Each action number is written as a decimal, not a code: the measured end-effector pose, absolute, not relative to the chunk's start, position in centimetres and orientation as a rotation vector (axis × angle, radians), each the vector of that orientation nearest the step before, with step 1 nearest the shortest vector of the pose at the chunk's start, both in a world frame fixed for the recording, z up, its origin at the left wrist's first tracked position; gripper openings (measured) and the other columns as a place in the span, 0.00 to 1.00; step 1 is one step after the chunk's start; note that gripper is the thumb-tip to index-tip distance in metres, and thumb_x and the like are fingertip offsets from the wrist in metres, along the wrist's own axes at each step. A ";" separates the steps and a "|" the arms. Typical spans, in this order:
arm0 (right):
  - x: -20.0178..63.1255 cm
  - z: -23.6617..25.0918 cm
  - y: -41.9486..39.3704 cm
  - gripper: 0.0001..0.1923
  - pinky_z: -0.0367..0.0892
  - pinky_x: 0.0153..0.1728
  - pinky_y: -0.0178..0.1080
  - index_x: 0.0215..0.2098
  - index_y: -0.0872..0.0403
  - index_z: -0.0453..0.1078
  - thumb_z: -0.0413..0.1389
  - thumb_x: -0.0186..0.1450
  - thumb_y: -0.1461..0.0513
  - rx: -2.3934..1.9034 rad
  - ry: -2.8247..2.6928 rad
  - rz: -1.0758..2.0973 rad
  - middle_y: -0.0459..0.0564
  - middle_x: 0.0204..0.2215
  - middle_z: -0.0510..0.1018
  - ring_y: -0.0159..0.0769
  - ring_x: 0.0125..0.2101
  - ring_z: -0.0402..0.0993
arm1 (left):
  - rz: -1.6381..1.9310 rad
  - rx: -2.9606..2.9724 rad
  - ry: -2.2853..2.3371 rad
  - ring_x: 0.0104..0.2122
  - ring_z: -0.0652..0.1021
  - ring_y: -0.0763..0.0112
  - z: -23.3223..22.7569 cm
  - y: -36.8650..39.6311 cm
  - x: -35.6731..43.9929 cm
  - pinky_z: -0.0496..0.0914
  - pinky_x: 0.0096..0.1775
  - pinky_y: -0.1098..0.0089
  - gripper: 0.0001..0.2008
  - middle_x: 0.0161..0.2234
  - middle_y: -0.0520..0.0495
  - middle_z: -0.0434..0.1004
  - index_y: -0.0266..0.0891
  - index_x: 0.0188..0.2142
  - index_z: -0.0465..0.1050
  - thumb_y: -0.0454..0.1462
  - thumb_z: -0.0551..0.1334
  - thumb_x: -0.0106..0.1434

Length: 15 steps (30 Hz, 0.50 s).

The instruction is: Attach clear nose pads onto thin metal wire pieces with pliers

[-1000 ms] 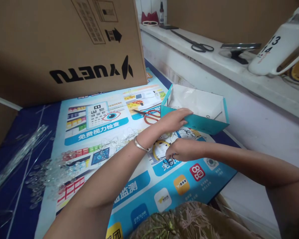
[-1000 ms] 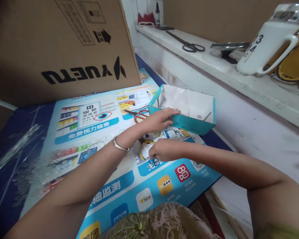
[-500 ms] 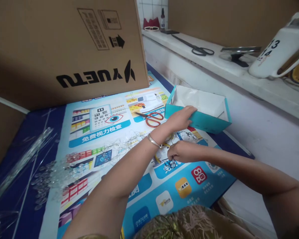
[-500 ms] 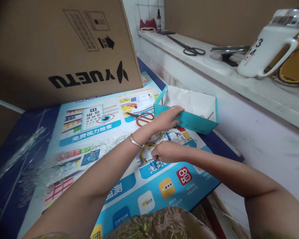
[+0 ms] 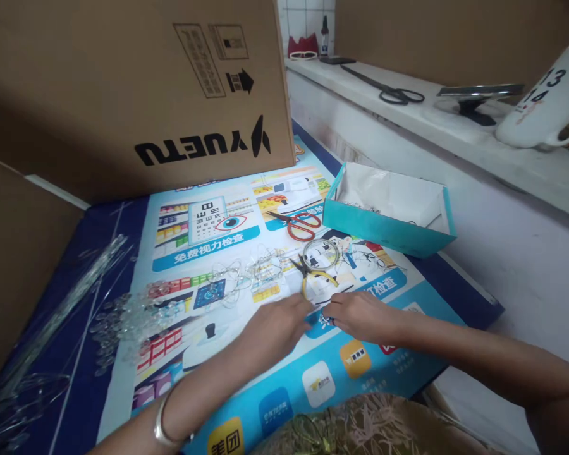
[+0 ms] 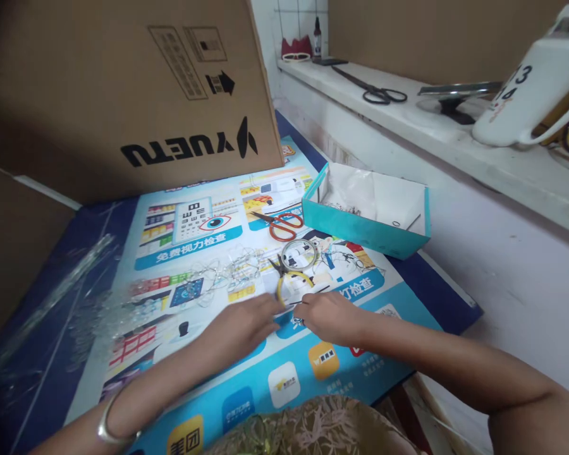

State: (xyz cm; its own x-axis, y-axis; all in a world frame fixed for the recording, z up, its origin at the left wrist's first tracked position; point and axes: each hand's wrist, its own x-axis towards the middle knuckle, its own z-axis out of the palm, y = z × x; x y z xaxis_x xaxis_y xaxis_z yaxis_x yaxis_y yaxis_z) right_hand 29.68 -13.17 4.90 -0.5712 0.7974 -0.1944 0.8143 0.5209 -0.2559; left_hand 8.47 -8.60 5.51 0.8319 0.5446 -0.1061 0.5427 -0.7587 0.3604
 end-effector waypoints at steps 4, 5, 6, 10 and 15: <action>29.1 4.4 -11.2 0.10 0.57 0.31 0.34 0.36 0.55 0.68 0.44 0.65 0.64 1.460 2.704 -0.441 0.51 0.33 0.73 0.35 0.32 0.69 | 0.067 2.683 0.879 0.38 0.73 0.65 3.5 -9.9 9.1 0.69 0.39 0.66 0.07 0.36 0.46 0.72 0.39 0.38 0.69 0.34 0.54 0.62; 29.0 4.3 -10.6 0.10 0.57 0.32 0.35 0.36 0.55 0.68 0.45 0.65 0.64 1.474 2.704 -0.446 0.51 0.33 0.73 0.35 0.32 0.69 | 0.094 2.710 0.905 0.38 0.73 0.65 3.3 -9.8 9.6 0.69 0.40 0.65 0.08 0.36 0.46 0.72 0.39 0.38 0.69 0.33 0.53 0.63; 28.9 4.3 -9.9 0.10 0.58 0.32 0.34 0.37 0.55 0.68 0.45 0.64 0.65 1.486 2.706 -0.472 0.51 0.34 0.73 0.35 0.33 0.69 | 0.110 2.723 0.920 0.36 0.73 0.64 3.2 -9.5 10.0 0.69 0.39 0.65 0.08 0.35 0.46 0.72 0.39 0.37 0.70 0.33 0.52 0.63; 29.4 4.3 -7.6 0.09 0.58 0.33 0.33 0.39 0.55 0.67 0.49 0.61 0.67 1.566 2.747 -0.724 0.49 0.33 0.74 0.33 0.33 0.68 | 0.171 2.655 0.958 0.36 0.72 0.63 3.4 -8.6 10.3 0.69 0.38 0.63 0.10 0.33 0.45 0.72 0.38 0.36 0.71 0.34 0.51 0.64; 30.6 4.5 -5.8 0.08 0.57 0.26 0.29 0.34 0.56 0.69 0.50 0.58 0.67 1.590 2.677 -1.166 0.43 0.25 0.73 0.28 0.26 0.66 | 0.279 2.467 0.944 0.39 0.72 0.64 3.4 -8.8 8.8 0.68 0.41 0.64 0.11 0.37 0.46 0.73 0.41 0.41 0.71 0.36 0.51 0.65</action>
State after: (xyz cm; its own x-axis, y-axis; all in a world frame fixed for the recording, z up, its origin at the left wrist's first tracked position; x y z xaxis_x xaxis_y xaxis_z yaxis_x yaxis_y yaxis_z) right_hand 30.64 -5.80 4.50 -0.5300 0.8274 -0.1858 0.6997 0.3029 -0.6470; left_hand 8.80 -8.81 3.40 0.7412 0.6710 0.0178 0.5730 -0.6463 0.5040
